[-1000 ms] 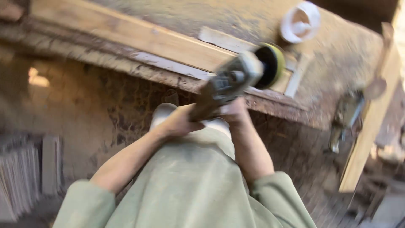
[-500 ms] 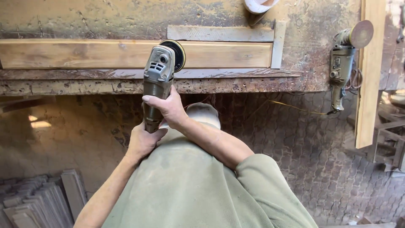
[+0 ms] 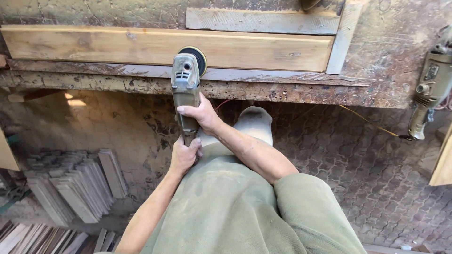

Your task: Sanding a wooden board with a power sander and hand sanding block, then applying glue/filler to cracks.

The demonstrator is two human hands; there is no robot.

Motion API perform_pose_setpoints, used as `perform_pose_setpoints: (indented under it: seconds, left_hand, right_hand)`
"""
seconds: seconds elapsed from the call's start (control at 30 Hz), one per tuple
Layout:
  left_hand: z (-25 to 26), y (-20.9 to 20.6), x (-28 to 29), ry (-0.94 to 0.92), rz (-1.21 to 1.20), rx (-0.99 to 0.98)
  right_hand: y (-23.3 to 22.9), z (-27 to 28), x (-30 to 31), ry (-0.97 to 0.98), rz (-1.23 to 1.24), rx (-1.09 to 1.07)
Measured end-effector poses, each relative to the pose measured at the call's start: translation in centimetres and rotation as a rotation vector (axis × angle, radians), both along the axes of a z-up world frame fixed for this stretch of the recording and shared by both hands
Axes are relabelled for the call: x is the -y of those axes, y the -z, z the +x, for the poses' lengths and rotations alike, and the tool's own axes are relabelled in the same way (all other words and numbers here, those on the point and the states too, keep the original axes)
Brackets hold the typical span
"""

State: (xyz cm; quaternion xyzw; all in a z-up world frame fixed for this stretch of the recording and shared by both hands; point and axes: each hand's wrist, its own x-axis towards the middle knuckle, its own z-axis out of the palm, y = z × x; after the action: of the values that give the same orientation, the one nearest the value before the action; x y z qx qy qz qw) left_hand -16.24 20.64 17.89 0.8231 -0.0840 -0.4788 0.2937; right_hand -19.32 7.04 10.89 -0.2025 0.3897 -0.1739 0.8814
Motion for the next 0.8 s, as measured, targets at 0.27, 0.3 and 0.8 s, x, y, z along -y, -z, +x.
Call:
perform_pose_setpoints:
  seconds: [0.27, 0.3, 0.8]
  left_hand:
    - [-5.4, 2.3, 6.0, 0.183, 0.068, 0.086]
    - [-5.9, 2.3, 7.0, 0.285, 0.120, 0.075]
    - [-7.4, 6.3, 7.5, 0.508, -0.128, 0.494]
  right_hand:
    - [-0.3, -7.5, 6.0, 0.149, 0.083, 0.021]
    - [-0.8, -8.8, 7.1, 0.178, 0.079, 0.000]
    - [0.1, -8.8, 8.3, 0.053, -0.270, -0.144]
